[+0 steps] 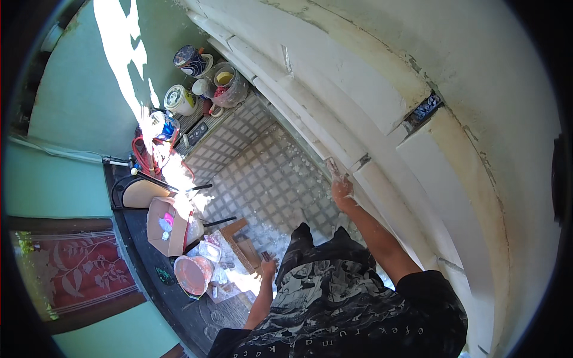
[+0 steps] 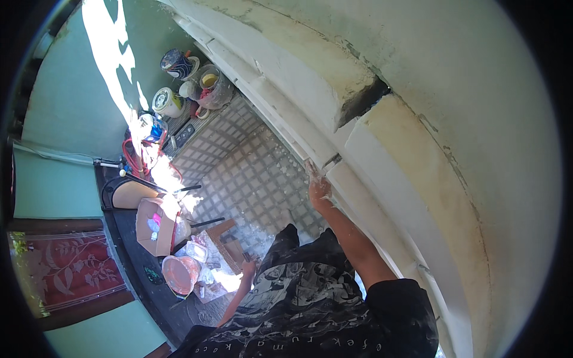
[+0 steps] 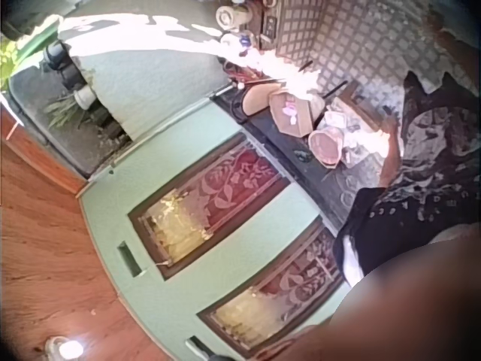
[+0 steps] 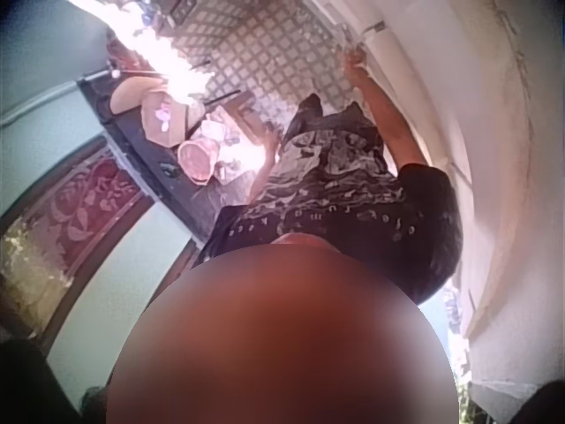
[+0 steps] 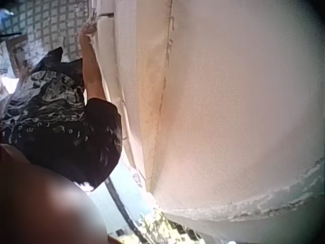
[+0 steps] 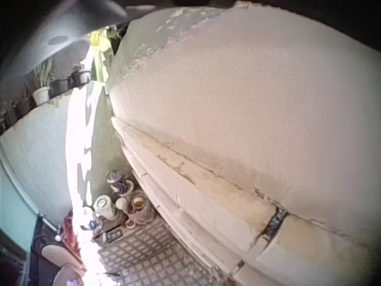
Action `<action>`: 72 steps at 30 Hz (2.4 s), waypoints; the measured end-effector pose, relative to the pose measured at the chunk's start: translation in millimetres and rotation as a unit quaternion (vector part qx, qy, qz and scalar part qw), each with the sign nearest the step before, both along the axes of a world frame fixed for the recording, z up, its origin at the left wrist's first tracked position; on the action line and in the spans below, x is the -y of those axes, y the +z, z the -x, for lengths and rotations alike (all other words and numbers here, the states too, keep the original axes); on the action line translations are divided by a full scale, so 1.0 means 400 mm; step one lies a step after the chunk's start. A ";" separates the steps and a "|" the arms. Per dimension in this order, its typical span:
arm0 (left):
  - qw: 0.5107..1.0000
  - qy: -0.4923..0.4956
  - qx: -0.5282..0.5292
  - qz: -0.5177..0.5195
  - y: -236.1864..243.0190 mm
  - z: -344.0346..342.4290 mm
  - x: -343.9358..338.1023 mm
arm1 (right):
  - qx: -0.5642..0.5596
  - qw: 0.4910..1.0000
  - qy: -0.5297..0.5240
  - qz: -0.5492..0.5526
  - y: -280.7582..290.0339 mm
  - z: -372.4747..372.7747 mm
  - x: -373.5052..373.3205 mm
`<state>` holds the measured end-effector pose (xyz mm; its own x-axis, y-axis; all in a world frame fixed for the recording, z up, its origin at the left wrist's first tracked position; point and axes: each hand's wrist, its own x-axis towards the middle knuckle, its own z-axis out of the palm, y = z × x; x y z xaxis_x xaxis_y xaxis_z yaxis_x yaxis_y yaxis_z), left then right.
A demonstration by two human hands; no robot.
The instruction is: Repairing a cracked area on a wall using a putty knife and filler.
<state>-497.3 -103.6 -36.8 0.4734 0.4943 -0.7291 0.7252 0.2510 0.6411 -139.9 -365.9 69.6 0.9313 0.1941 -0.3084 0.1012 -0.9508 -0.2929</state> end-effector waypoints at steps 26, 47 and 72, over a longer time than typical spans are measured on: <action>0.998 -0.061 -0.035 0.001 0.012 -0.049 -0.024 | 0.071 0.993 -0.086 -0.040 -0.075 -0.014 -0.025; 0.999 -0.009 0.009 -0.045 -0.066 0.107 -0.025 | 0.126 0.987 -0.047 -0.090 -0.023 0.014 -0.045; 0.494 -0.661 0.468 -0.316 0.230 -0.880 0.343 | -0.225 0.948 -0.169 -0.147 0.032 0.576 0.386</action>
